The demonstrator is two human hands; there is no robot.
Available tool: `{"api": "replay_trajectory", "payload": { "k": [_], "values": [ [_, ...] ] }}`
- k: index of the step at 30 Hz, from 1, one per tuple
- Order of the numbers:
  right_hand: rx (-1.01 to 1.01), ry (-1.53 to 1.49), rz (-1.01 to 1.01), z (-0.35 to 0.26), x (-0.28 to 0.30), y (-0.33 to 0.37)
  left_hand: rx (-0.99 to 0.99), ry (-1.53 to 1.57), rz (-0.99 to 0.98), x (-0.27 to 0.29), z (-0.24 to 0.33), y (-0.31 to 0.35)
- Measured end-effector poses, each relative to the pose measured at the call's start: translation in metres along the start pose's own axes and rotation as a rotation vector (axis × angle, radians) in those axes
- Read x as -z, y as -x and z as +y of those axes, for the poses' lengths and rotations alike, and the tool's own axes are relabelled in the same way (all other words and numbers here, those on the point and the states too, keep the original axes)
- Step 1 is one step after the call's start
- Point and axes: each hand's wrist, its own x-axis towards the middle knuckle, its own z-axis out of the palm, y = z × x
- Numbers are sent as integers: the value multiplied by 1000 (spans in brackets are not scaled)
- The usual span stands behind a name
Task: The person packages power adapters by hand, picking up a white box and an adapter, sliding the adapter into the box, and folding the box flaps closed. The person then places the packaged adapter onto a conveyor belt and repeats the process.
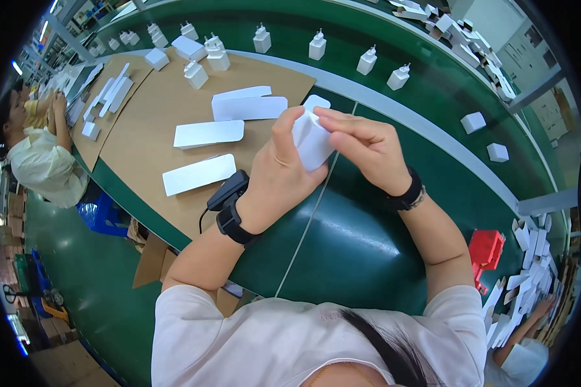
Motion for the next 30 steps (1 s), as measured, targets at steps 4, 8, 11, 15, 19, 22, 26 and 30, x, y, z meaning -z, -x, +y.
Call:
{"api": "replay_trajectory", "payload": {
  "k": [4,8,11,15,19,22,26,30],
  "values": [
    [119,274,146,9,-16,13,-260,-475,-84,-1,-17,-7],
    [146,146,-1,34,-4,0,57,226,117,-24,-23,0],
    [145,34,35,22,-11,-16,179,125,163,-10,10,-4],
    [109,337,224,9,73,-20,335,166,-249,19,0,-18],
    [-263,270,653,12,213,-14,258,-311,-203,97,-106,-42],
    [-533,662,887,43,304,3,-24,-698,-337,115,-126,-60],
    [-766,1079,1085,70,283,-28,-16,-623,-538,125,-161,-52],
    [-192,1168,800,86,245,-52,351,-645,-543,113,-142,-57]
  ]
}}
